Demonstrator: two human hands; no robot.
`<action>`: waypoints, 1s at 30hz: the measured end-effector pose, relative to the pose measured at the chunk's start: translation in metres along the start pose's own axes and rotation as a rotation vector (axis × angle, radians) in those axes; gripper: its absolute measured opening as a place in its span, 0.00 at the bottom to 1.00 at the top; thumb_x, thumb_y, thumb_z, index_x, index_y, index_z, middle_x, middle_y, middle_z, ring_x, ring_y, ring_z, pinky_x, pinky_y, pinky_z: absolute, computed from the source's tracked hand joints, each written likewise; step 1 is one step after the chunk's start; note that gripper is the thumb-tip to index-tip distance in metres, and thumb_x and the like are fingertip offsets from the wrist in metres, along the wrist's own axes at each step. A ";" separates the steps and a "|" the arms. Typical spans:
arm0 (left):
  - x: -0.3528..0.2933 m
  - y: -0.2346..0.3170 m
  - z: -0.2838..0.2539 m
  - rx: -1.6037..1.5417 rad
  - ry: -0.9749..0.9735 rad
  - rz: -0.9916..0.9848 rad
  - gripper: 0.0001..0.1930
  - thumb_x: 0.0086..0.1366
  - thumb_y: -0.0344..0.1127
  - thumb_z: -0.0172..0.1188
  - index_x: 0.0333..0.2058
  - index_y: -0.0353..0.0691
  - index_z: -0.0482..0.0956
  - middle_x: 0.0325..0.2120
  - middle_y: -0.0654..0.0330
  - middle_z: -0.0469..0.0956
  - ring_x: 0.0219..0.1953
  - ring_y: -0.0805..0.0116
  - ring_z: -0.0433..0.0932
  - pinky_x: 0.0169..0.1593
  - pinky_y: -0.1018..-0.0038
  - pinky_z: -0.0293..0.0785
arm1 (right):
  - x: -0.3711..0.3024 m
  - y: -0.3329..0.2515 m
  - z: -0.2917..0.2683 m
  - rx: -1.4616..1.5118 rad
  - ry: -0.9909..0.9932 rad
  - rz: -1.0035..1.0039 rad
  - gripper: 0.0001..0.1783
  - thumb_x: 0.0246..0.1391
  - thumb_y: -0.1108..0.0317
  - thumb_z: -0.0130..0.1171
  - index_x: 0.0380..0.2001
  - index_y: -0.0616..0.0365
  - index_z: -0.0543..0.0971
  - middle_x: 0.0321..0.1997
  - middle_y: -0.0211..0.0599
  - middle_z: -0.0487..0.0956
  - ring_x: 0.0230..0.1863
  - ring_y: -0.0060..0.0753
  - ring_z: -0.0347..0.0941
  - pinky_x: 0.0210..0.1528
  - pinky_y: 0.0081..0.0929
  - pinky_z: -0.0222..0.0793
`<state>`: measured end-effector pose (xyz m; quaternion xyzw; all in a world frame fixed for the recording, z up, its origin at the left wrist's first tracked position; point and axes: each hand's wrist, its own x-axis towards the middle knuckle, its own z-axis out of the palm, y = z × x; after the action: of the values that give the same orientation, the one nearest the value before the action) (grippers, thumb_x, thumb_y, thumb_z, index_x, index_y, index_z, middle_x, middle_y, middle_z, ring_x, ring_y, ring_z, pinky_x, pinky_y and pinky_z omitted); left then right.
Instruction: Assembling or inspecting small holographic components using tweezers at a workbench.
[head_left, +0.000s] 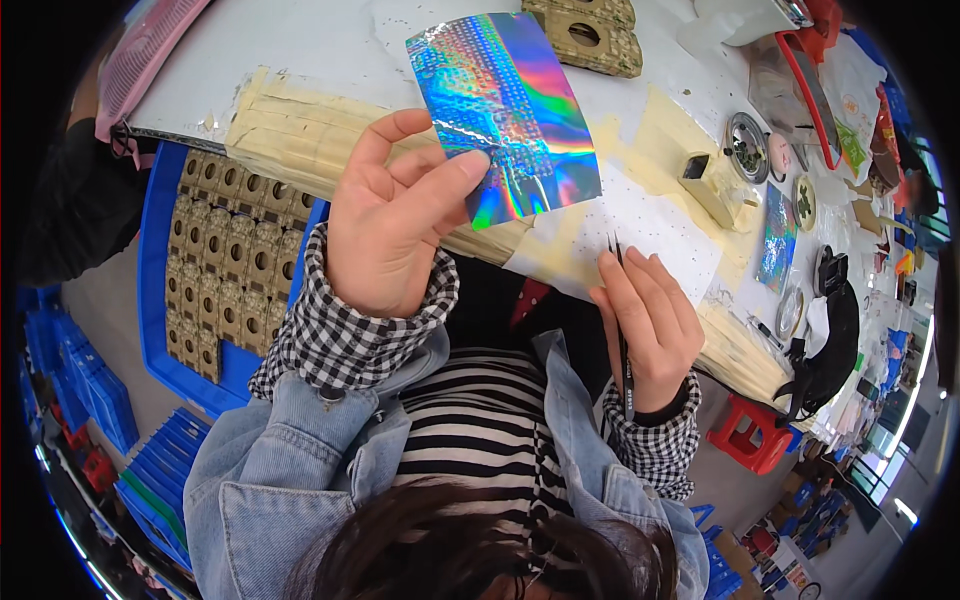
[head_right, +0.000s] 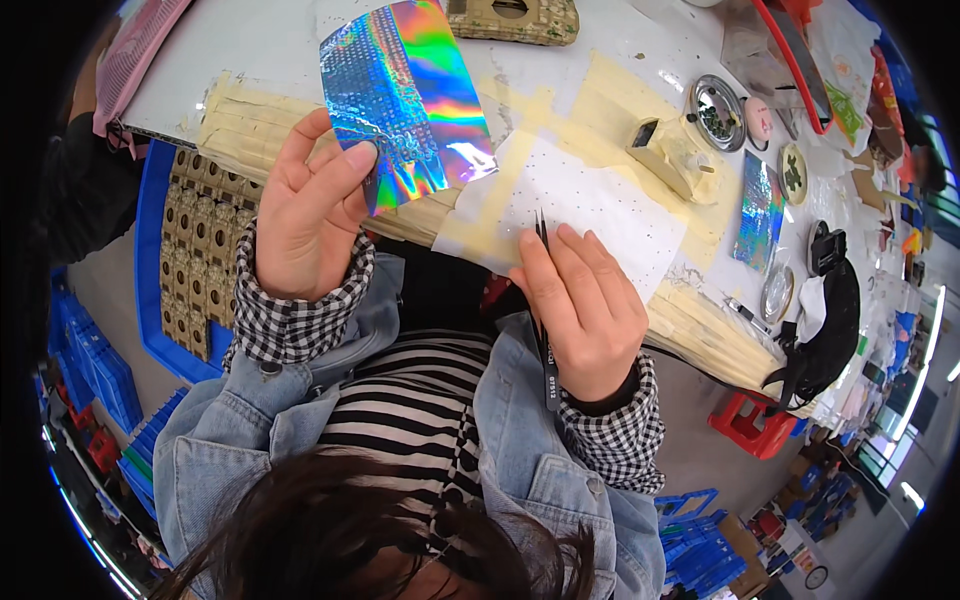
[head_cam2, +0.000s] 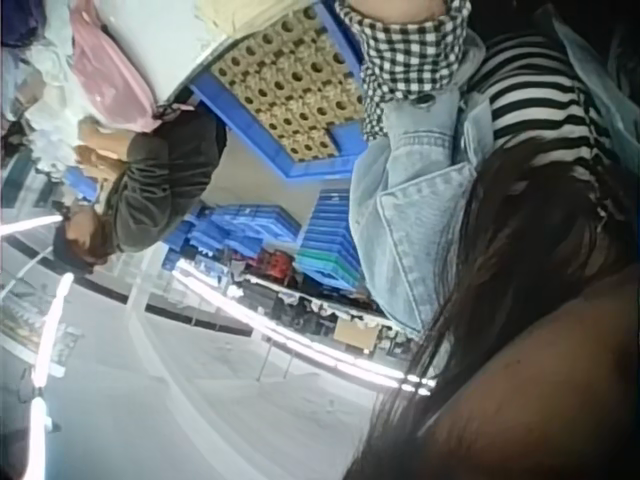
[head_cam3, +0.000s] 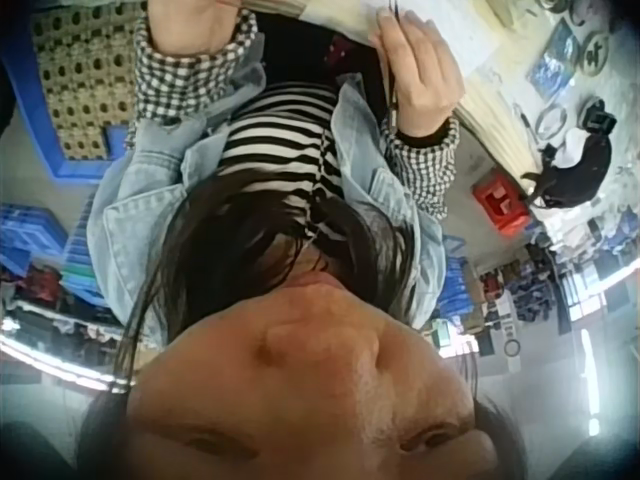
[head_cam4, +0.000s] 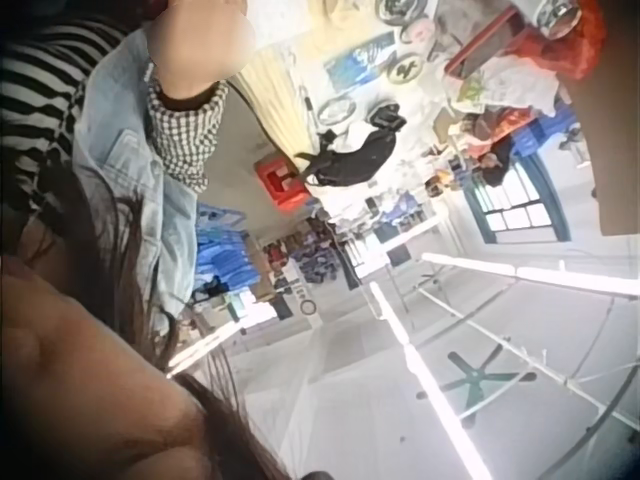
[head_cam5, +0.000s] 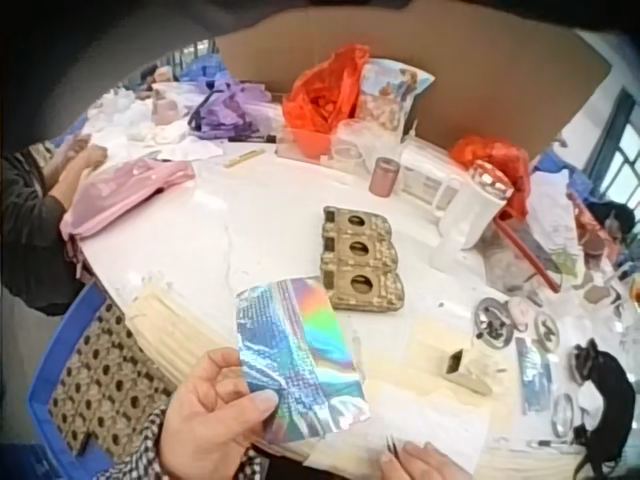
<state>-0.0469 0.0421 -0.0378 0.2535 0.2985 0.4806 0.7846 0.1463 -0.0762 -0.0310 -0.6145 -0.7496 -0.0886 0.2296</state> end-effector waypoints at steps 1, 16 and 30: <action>-0.001 0.001 0.001 -0.002 -0.006 -0.005 0.24 0.59 0.20 0.57 0.51 0.33 0.58 0.40 0.48 0.77 0.41 0.63 0.78 0.46 0.67 0.78 | 0.001 0.000 0.000 -0.002 -0.013 -0.005 0.17 0.42 0.69 0.67 0.40 0.59 0.80 0.35 0.40 0.79 0.39 0.40 0.77 0.43 0.36 0.76; -0.002 0.001 -0.001 0.003 0.009 0.008 0.22 0.61 0.21 0.55 0.52 0.34 0.58 0.41 0.48 0.76 0.42 0.64 0.78 0.45 0.69 0.78 | 0.011 -0.003 -0.003 0.040 -0.186 -0.004 0.14 0.41 0.76 0.62 0.35 0.59 0.77 0.43 0.44 0.77 0.47 0.46 0.72 0.52 0.43 0.70; -0.007 0.005 -0.006 -0.014 0.013 -0.010 0.24 0.58 0.21 0.58 0.51 0.33 0.59 0.39 0.48 0.77 0.41 0.64 0.78 0.45 0.70 0.77 | 0.013 0.001 -0.019 0.323 -0.236 0.167 0.09 0.44 0.79 0.60 0.30 0.62 0.71 0.47 0.52 0.77 0.52 0.53 0.68 0.56 0.44 0.63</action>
<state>-0.0564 0.0389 -0.0371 0.2435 0.3015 0.4804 0.7868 0.1501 -0.0729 -0.0083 -0.6358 -0.7221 0.1247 0.2424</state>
